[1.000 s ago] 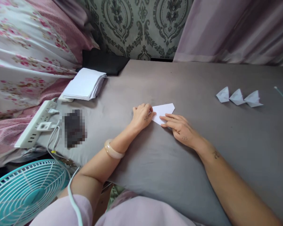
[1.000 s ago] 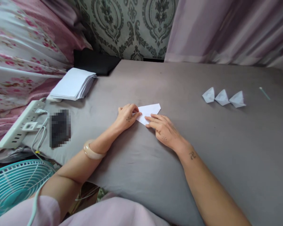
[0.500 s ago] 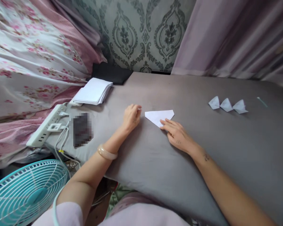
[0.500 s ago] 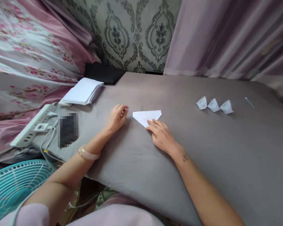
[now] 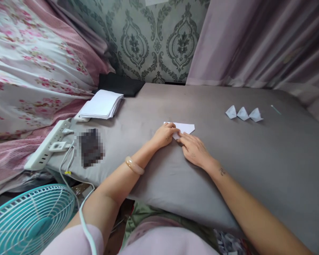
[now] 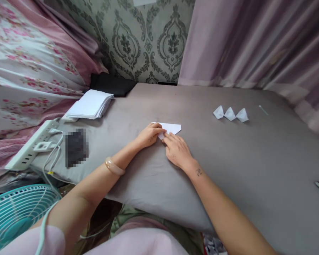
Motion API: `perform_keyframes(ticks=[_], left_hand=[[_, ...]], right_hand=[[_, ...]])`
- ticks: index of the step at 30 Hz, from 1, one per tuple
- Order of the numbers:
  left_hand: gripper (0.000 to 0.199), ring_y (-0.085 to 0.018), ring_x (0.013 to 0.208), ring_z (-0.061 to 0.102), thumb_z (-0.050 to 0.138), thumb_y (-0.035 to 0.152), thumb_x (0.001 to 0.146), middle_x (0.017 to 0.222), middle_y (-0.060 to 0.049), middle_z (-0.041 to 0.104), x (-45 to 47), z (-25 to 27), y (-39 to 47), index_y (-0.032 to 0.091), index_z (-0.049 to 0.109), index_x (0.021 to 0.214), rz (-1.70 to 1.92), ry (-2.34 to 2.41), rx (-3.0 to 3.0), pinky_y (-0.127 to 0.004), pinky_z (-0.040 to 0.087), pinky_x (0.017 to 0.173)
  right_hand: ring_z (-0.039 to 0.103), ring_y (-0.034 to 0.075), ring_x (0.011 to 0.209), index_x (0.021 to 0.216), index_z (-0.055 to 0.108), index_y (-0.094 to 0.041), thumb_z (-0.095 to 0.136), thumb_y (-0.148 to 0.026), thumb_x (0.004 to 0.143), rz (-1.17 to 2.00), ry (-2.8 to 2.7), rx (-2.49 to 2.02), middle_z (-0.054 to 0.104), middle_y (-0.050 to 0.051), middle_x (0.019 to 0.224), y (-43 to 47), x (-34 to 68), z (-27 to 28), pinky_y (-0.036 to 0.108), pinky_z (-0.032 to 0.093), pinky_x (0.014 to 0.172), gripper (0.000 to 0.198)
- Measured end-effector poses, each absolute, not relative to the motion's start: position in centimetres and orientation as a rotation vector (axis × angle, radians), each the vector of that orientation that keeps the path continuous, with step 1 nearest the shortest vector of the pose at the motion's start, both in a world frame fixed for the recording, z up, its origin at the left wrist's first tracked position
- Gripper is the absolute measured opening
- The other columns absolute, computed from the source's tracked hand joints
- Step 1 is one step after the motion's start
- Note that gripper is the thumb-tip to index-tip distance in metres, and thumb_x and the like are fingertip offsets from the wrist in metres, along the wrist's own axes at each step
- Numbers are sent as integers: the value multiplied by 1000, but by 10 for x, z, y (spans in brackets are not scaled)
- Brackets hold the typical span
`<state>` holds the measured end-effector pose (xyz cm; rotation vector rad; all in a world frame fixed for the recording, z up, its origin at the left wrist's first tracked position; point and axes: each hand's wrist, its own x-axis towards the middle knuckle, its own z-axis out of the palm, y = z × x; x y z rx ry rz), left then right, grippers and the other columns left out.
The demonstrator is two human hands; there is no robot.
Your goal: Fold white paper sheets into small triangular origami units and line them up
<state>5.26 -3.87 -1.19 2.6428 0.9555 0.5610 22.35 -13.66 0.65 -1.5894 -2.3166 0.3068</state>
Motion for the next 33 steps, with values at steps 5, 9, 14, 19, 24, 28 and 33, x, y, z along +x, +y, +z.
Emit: perform_keyframes(ticks=[5, 9, 14, 19, 24, 28, 33], left_hand=[[50, -21, 107, 54, 40, -1, 78, 114, -9, 60, 54, -10, -37, 20, 69, 113, 497, 1018, 2584, -36, 45, 97], [41, -21, 106, 54, 42, 5, 84, 115, -9, 59, 56, 1, -43, 19, 69, 112, 398, 1054, 2584, -34, 46, 95], [26, -23, 104, 52, 44, 25, 94, 110, -11, 58, 63, 13, -66, 17, 65, 106, 300, 1154, 2699, -35, 48, 91], [29, -24, 107, 53, 38, 27, 98, 109, -11, 60, 69, 12, -82, 14, 59, 112, 258, 1230, 2764, -35, 48, 93], [28, -25, 113, 55, 37, 26, 99, 110, -13, 62, 68, 8, -83, 12, 60, 106, 291, 1206, 2731, -35, 48, 96], [29, -25, 122, 52, 37, 22, 98, 117, -17, 61, 65, 6, -84, 9, 58, 113, 371, 1125, 2777, -36, 43, 105], [27, -24, 120, 53, 40, 25, 98, 119, -14, 60, 62, 6, -83, 13, 57, 115, 417, 1145, 2706, -35, 46, 101]], right_hand=[[50, 28, 122, 122, 64, -18, 40, -7, 84, 306, -2235, -1581, 47, 15, 137, -147, 224, -1, 45, 43, 103, 47], [50, 29, 117, 126, 62, -18, 42, -7, 82, 274, -2236, -1593, 52, 15, 125, -158, 221, 1, 46, 45, 100, 50], [56, 24, 111, 111, 70, -24, 44, -7, 82, 422, -2272, -1425, 61, 9, 120, -157, 236, 10, 43, 47, 98, 42], [62, 21, 99, 102, 71, -23, 50, -20, 87, 452, -2016, -1458, 70, 5, 105, -118, 258, 13, 38, 47, 94, 26], [53, 26, 109, 117, 67, -21, 54, -29, 86, 266, -2099, -1572, 63, 9, 114, -69, 256, 3, 44, 41, 101, 34], [50, 29, 111, 125, 62, -25, 53, -38, 87, 263, -2228, -1622, 57, 11, 118, -53, 252, -4, 48, 41, 98, 41], [50, 29, 107, 122, 64, -27, 56, -43, 86, 310, -2244, -1656, 57, 10, 117, -51, 255, -3, 47, 41, 97, 40]])
